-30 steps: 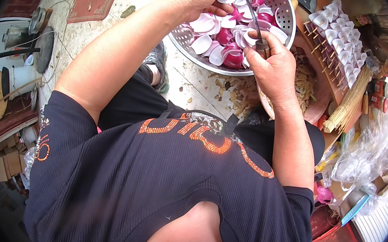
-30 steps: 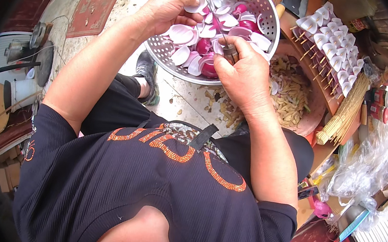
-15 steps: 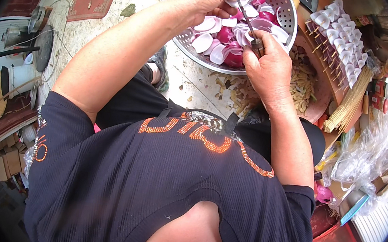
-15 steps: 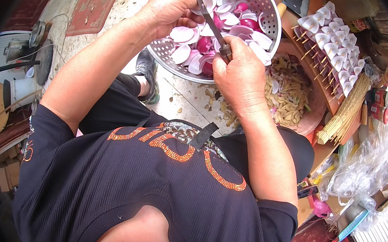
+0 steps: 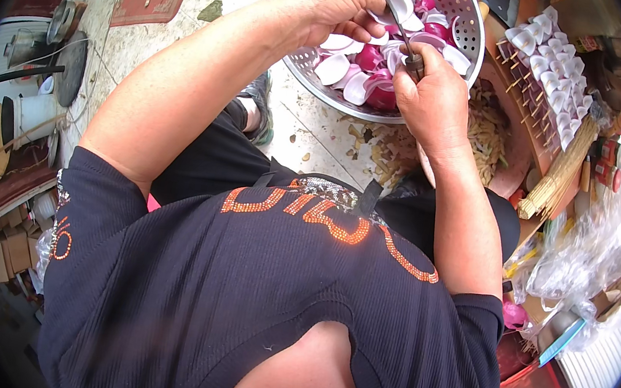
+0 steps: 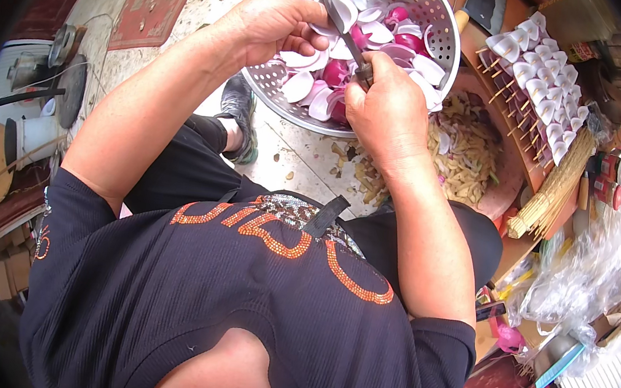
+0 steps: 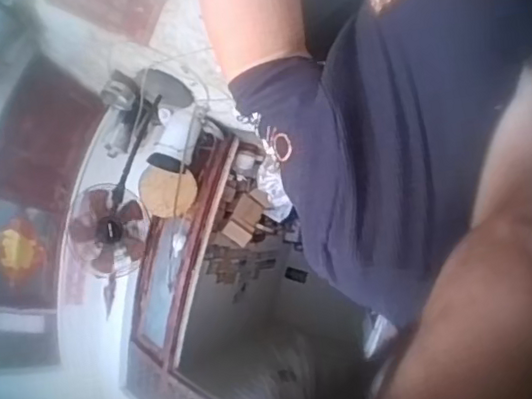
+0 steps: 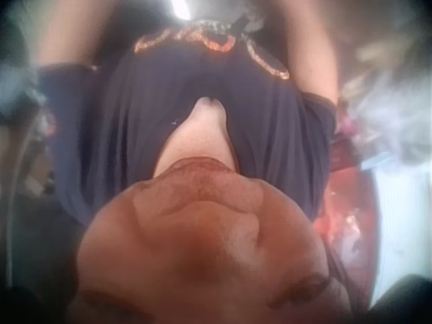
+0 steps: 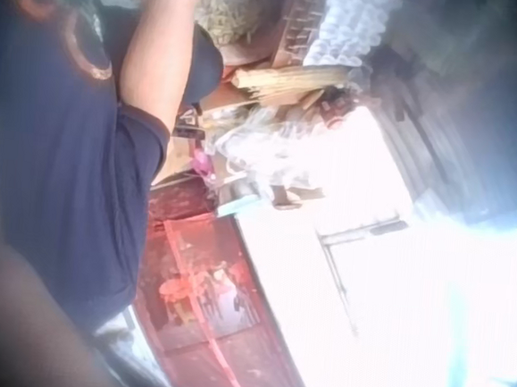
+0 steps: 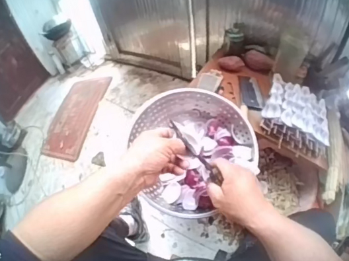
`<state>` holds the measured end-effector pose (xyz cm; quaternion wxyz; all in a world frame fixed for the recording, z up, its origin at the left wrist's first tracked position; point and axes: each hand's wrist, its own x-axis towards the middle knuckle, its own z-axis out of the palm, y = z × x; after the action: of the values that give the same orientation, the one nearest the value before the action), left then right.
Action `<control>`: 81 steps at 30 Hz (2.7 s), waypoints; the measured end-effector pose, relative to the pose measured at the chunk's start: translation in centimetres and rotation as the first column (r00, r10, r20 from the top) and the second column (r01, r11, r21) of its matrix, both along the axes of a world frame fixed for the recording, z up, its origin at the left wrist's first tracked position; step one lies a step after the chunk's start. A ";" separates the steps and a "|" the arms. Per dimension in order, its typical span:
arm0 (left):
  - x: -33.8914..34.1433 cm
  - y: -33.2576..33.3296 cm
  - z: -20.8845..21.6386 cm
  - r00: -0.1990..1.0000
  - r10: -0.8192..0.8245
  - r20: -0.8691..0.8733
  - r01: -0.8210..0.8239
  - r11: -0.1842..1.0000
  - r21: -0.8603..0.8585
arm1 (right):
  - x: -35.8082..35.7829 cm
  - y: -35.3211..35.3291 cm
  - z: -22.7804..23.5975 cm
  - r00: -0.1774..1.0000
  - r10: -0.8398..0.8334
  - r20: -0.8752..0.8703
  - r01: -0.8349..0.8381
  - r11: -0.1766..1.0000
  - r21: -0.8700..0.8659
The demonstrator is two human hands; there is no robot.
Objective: The person uses a small knife to trim white and pink petal-shaped items in a metal colander. They then insert wooden skewers into the trimmed pieces and place the assembled items onto a wooden drying rack.
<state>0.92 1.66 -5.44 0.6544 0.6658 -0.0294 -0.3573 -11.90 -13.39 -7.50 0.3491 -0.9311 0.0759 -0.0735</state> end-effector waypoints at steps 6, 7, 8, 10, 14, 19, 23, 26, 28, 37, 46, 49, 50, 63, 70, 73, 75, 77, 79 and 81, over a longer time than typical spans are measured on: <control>-1.0 0.4 1.2 0.958 -0.260 -0.118 0.263 0.965 0.007 | 3.2 -0.7 -0.7 1.000 0.028 0.011 -0.027 0.997 -0.065; -1.1 0.4 1.3 0.957 -0.265 -0.118 0.268 0.963 0.005 | 3.5 -0.8 -0.9 0.999 0.019 0.027 -0.018 0.999 -0.034; -0.8 0.5 0.8 0.958 -0.262 -0.117 0.263 0.965 -0.004 | 3.8 -1.1 -1.1 0.999 0.008 0.042 -0.008 1.000 -0.002; -0.6 0.7 0.8 0.974 -0.210 -0.086 0.212 0.977 0.022 | 4.1 -1.3 -0.8 0.999 -0.011 0.044 0.008 0.998 0.062; 0.4 1.1 0.0 0.981 -0.176 -0.083 0.182 0.981 0.063 | 4.0 -2.2 -1.1 0.997 -0.071 -0.033 0.076 0.976 0.205; 0.4 0.6 -0.5 0.977 -0.211 -0.029 0.213 0.966 0.147 | 2.7 -2.6 0.2 0.993 -0.094 -0.068 0.108 0.961 0.256; -0.9 -0.5 -0.7 0.944 -0.324 0.057 0.304 0.926 0.225 | 1.6 -3.3 0.5 0.992 -0.117 -0.046 0.125 0.955 0.270; -1.6 -1.4 -0.4 0.860 -0.504 0.077 0.456 0.827 0.328 | 0.9 -3.7 1.0 0.990 -0.125 -0.064 0.138 0.952 0.274; -1.3 -1.5 -0.1 0.835 -0.514 0.197 0.394 0.808 0.439 | 0.6 -3.9 1.0 0.994 -0.107 0.009 0.101 0.964 0.245; 1.7 1.2 -3.8 0.482 -0.816 0.319 0.058 0.393 0.918 | -1.1 -4.2 2.0 0.994 -0.103 0.031 0.097 0.982 0.164; 2.2 1.6 -5.6 0.410 -0.846 0.341 -0.080 0.340 0.937 | -1.4 -3.8 1.9 0.996 -0.091 0.013 0.088 0.984 0.155; 4.2 2.2 -5.6 0.489 -0.828 0.273 0.019 0.323 0.946 | -1.5 -3.7 2.2 0.997 -0.076 0.030 0.072 0.991 0.112; 4.7 2.4 -5.6 0.491 -0.798 0.348 -0.008 0.396 0.918 | -1.5 -3.7 2.1 0.997 -0.074 0.027 0.071 0.991 0.117; 5.4 1.3 -1.5 0.930 -0.183 0.320 -0.091 0.729 0.679 | -1.3 -3.6 2.0 1.000 -0.030 0.006 0.029 0.994 0.110; 6.9 2.1 -4.3 0.730 -0.266 0.629 -0.279 0.724 0.631 | -1.3 -3.5 2.0 0.999 -0.042 -0.011 0.043 0.992 0.121; 7.0 2.7 -6.7 0.672 -0.476 0.567 -0.078 0.716 0.693 | -1.3 -3.5 1.7 0.999 -0.042 -0.008 0.042 0.992 0.118; 5.7 2.0 -5.6 0.654 -0.645 0.394 0.124 0.606 0.786 | -1.4 -3.6 1.8 0.999 -0.048 -0.011 0.049 0.992 0.120; 4.1 1.4 -4.3 0.637 -0.764 0.099 0.317 0.377 0.870 | -1.3 -3.5 1.9 0.999 -0.038 -0.012 0.039 0.991 0.131; 2.5 0.9 -4.8 0.338 -0.941 0.025 0.261 0.119 0.958 | -1.3 -3.4 1.9 0.999 -0.033 -0.017 0.035 0.989 0.143; 2.1 0.5 -5.0 0.330 -0.943 0.036 0.188 0.103 0.977 | -1.4 -3.5 1.8 0.999 -0.034 -0.010 0.035 0.992 0.123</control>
<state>3.00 2.16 -10.45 -0.0848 0.8774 -0.3778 -0.2831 -13.26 -16.88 -5.72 0.4044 -0.9066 0.0977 -0.0710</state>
